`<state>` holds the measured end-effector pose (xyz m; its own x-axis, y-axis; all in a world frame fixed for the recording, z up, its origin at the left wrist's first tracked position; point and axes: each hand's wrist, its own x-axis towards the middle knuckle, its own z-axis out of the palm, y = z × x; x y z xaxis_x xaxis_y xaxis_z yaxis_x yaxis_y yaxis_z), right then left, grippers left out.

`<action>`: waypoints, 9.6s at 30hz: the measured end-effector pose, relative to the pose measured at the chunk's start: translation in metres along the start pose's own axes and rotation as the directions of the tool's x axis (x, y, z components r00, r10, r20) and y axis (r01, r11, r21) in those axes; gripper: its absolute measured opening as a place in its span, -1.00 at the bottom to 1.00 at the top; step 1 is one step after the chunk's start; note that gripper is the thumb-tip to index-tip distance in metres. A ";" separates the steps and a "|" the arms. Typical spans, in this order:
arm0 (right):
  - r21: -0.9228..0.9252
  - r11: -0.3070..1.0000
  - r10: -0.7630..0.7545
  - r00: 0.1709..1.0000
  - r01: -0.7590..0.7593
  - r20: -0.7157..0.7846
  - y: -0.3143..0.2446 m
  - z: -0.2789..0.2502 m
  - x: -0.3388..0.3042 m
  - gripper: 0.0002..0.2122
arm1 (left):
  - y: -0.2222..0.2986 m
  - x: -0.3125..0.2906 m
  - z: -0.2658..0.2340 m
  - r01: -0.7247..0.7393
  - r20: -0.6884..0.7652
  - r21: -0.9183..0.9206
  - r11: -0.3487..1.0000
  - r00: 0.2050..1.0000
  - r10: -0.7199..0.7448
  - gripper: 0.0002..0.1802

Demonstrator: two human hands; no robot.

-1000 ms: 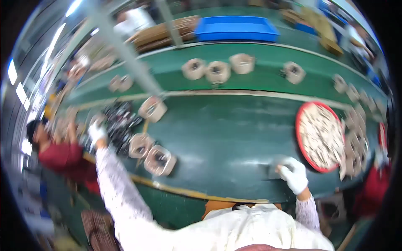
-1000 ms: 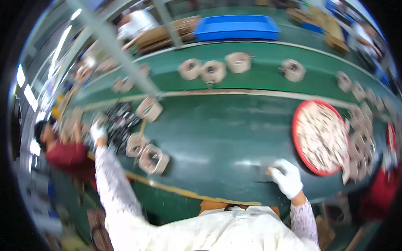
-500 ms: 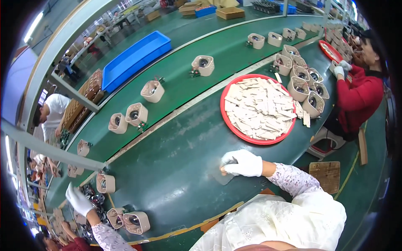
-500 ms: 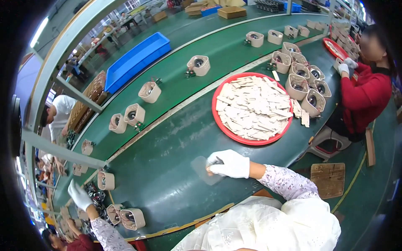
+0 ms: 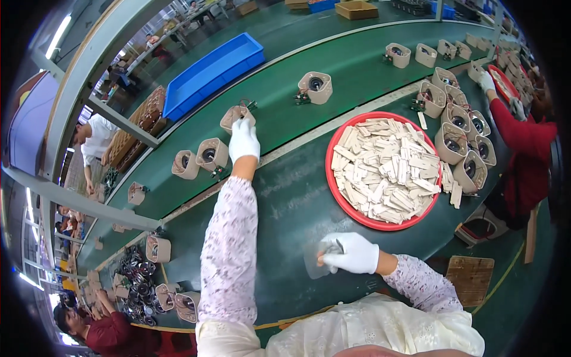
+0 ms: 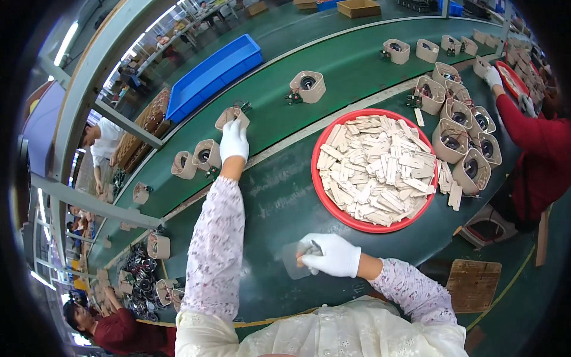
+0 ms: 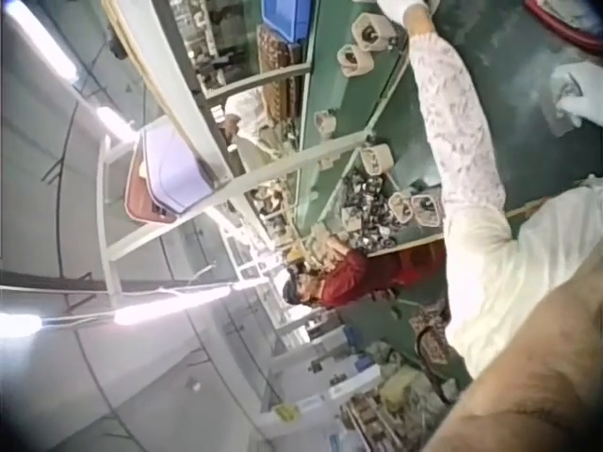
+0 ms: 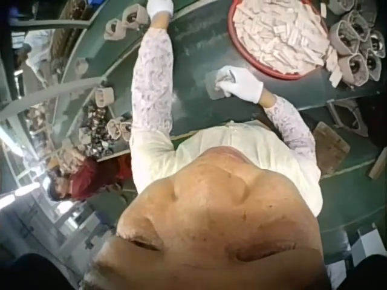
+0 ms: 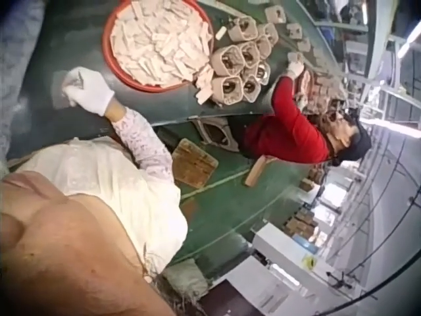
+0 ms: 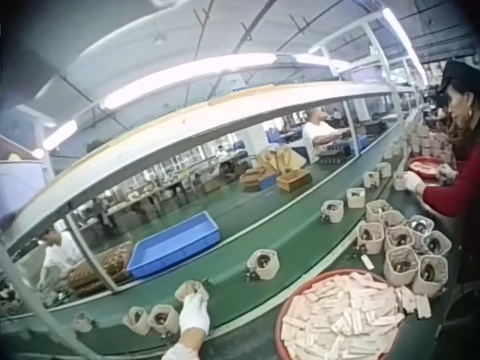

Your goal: The person assembles circuit boards and electronic components into electronic housings by hand, using a flat head spudger to secure mounting clips.

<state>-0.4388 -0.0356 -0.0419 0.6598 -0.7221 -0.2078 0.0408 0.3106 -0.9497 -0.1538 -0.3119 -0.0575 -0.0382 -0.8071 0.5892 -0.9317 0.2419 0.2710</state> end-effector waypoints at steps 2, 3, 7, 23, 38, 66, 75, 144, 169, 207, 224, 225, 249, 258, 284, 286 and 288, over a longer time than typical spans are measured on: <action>0.010 1.000 0.006 1.000 -0.006 0.002 -0.002 -0.001 -0.002 -0.86 | 0.005 0.021 0.016 0.331 0.018 0.159 0.930 0.941 -0.338 -0.75; 0.014 1.000 0.010 1.000 -0.010 0.011 -0.001 0.000 -0.003 -0.86 | -0.001 0.027 0.016 0.306 0.007 0.175 0.936 0.950 -0.312 -0.77; -0.064 0.998 0.023 1.000 -0.023 0.003 -0.006 -0.005 -0.007 -0.79 | 0.007 0.042 0.023 0.272 0.129 0.260 0.927 0.941 -0.312 -0.76; 0.071 0.987 -0.103 0.916 0.141 -0.388 -0.013 -0.007 -0.008 -0.84 | 0.049 -0.179 -0.189 -0.153 0.445 -0.575 0.804 0.767 0.463 -0.69; -0.812 0.397 -0.591 0.796 0.429 0.131 0.001 0.054 0.054 -0.76 | 0.108 -0.289 -0.229 -0.479 0.405 -0.164 0.862 0.764 0.502 -0.56; -0.767 0.281 -0.450 0.785 0.576 0.425 -0.034 0.044 0.002 -0.69 | 0.112 -0.336 -0.212 0.342 0.675 -0.502 -0.795 0.729 -0.113 -0.65; -0.930 -0.005 0.027 0.930 0.367 0.367 -0.036 0.065 0.007 -0.81 | 0.125 -0.318 -0.223 0.323 0.672 -0.575 -0.751 0.710 -0.209 -0.56; 0.040 0.975 -0.215 0.971 0.220 -0.103 -0.045 0.067 -0.008 -0.80 | 0.161 -0.315 -0.205 0.078 0.369 -0.318 0.945 0.928 0.048 -0.65; -0.243 0.899 -0.406 0.902 0.366 -0.147 -0.033 0.057 -0.006 -0.87 | 0.133 -0.304 -0.200 -0.131 0.368 -0.356 0.925 0.890 0.268 -0.61; -0.916 0.306 -0.481 0.872 0.261 0.087 -0.051 -0.014 0.009 -0.84 | 0.125 -0.320 -0.194 -0.118 0.195 -0.473 0.873 0.952 0.235 -0.52; -0.840 0.414 -0.287 0.926 0.352 0.246 -0.036 0.055 -0.005 -0.91 | 0.124 -0.326 -0.192 -0.006 0.230 -0.499 0.867 0.963 0.138 -0.03; -0.907 0.271 -0.257 0.932 0.323 0.255 -0.031 0.060 -0.003 -0.91 | 0.124 -0.326 -0.193 -0.002 0.269 -0.503 0.864 0.950 0.158 0.04; -0.778 0.448 -0.364 0.885 0.440 0.291 -0.011 0.043 0.003 -0.71 | 0.128 -0.298 -0.208 -0.105 0.316 -0.392 0.914 0.918 0.241 -0.71; -0.739 0.287 -0.512 0.750 0.609 0.419 -0.012 0.047 -0.015 -0.74 | 0.127 -0.294 -0.214 -0.175 0.357 -0.342 0.923 0.885 0.299 -0.69; -0.764 0.412 -0.526 0.815 0.496 0.246 0.008 -0.010 0.026 -0.92 | 0.183 0.104 0.131 -0.087 0.270 -0.087 0.992 0.957 0.108 -0.72; -0.717 0.439 -0.573 0.783 0.541 0.240 0.003 -0.010 0.022 -0.92 | 0.174 0.094 0.113 -0.126 0.213 -0.152 0.980 0.964 0.157 -0.73; -0.721 0.460 -0.620 0.769 0.518 0.156 0.002 -0.008 0.020 -0.91 | 0.158 0.063 0.076 -0.132 0.152 -0.223 0.966 0.974 0.169 -0.73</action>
<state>-0.4311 -0.0541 -0.0495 0.5992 -0.6511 0.4658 -0.1808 -0.6768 -0.7136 -0.3312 -0.3649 -0.0355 -0.2491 -0.8271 0.5038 -0.8140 0.4607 0.3538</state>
